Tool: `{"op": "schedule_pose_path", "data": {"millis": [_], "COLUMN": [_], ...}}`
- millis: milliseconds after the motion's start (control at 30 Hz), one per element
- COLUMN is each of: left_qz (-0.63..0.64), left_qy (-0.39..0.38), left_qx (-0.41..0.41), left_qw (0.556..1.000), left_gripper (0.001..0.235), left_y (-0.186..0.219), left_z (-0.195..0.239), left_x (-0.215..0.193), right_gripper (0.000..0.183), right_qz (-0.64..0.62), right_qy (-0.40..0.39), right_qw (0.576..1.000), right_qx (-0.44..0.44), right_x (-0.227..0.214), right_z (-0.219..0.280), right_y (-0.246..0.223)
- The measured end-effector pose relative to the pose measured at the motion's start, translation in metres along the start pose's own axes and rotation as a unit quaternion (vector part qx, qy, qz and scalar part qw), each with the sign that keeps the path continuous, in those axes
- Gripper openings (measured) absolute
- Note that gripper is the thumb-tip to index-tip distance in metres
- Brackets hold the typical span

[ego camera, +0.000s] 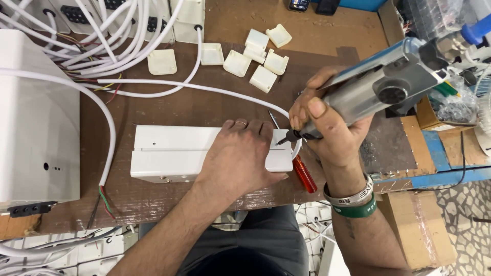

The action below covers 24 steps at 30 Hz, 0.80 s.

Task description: The person assembles a white electrical junction box at a workbench. They position the box halves, tap them with a mallet, pick screws from a container, and drive the screws with a pneumatic screwdriver, rotating the box to fasten different sides.

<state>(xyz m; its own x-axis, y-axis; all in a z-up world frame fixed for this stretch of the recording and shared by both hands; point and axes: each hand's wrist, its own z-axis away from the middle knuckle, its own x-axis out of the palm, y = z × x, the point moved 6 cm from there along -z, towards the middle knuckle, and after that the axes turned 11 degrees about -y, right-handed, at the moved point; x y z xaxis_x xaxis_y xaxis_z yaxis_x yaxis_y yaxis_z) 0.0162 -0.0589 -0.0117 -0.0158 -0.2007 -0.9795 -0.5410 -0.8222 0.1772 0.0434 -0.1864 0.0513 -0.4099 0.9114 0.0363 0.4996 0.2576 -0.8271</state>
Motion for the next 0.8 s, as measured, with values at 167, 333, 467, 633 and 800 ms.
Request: {"op": "schedule_pose_path", "data": {"millis": [167, 333, 467, 633, 800], "left_qz": [0.005, -0.007, -0.006, 0.014, 0.005], "left_qy": [-0.026, -0.014, -0.022, -0.024, -0.021], "left_qx": [0.005, 0.001, 0.002, 0.003, 0.008], "left_qw": [1.0, 1.0, 1.0, 1.0, 1.0], "left_gripper": [0.085, 0.092, 0.09, 0.084, 0.084], "left_y": [-0.001, 0.0, 0.0, 0.0, 0.001], "left_z": [-0.002, 0.0, -0.001, 0.002, 0.001], "left_x": [0.004, 0.002, 0.002, 0.001, 0.003], "right_gripper": [0.026, 0.027, 0.027, 0.029, 0.028], "right_qz": [0.013, -0.006, -0.023, -0.095, -0.145], "right_qy": [-0.017, 0.0, -0.02, -0.171, -0.201], "right_qw": [1.0, 1.0, 0.999, 0.981, 0.969], "right_qx": [-0.01, 0.014, 0.017, 0.009, 0.025], "right_x": [0.001, 0.002, 0.003, 0.013, 0.029], "right_z": [-0.003, 0.0, -0.003, -0.018, -0.014], "right_y": [-0.001, 0.002, 0.004, 0.006, 0.001]}}
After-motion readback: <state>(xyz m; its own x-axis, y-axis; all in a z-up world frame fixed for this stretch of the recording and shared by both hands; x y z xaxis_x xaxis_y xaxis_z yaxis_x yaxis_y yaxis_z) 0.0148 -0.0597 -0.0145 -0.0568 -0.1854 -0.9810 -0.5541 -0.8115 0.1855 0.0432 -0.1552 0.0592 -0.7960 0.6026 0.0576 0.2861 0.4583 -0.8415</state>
